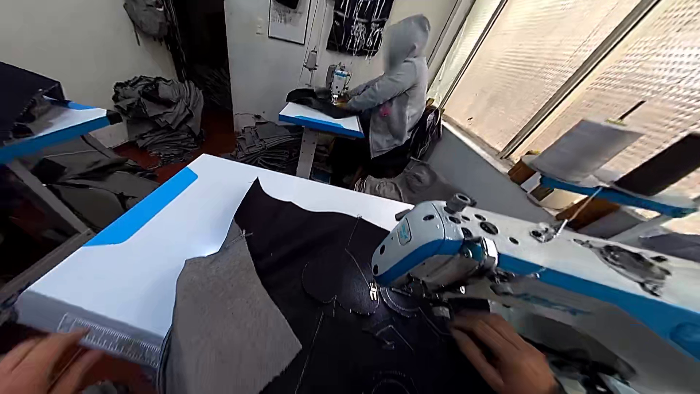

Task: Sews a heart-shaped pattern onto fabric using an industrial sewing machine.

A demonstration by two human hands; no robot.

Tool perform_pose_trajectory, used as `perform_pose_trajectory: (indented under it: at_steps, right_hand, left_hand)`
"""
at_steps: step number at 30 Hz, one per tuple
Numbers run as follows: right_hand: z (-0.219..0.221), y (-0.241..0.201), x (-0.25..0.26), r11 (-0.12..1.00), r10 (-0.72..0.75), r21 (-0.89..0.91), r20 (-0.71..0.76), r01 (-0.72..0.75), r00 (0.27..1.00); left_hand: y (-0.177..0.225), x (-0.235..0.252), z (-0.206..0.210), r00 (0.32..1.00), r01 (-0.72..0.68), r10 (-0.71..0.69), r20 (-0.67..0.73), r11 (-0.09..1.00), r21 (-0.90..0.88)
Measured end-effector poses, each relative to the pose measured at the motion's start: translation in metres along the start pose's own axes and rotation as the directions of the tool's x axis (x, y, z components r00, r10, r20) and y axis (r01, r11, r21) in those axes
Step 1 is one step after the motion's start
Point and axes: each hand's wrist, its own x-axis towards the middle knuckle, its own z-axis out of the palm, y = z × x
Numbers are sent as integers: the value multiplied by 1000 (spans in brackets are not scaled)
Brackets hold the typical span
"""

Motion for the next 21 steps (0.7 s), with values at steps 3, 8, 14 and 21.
perform_pose_trajectory:
  at_steps: [3,8,14,21]
  right_hand:
    - [43,22,26,993,-122,14,126,121,985]
    - [77,32,33,988,-67,155,275,25,959]
    - [78,25,5,983,-30,186,216,-11,976]
    - [17,-88,-100,994,64,-97,207,-45,976]
  left_hand:
    - [112,34,0,886,-334,301,-352,942,-34]
    - [277,102,86,888,-355,416,197,891,-282]
    - [295,116,157,774,-433,417,476,898,-83]
    - [272,40,148,560,-661,691,456,705,-257]
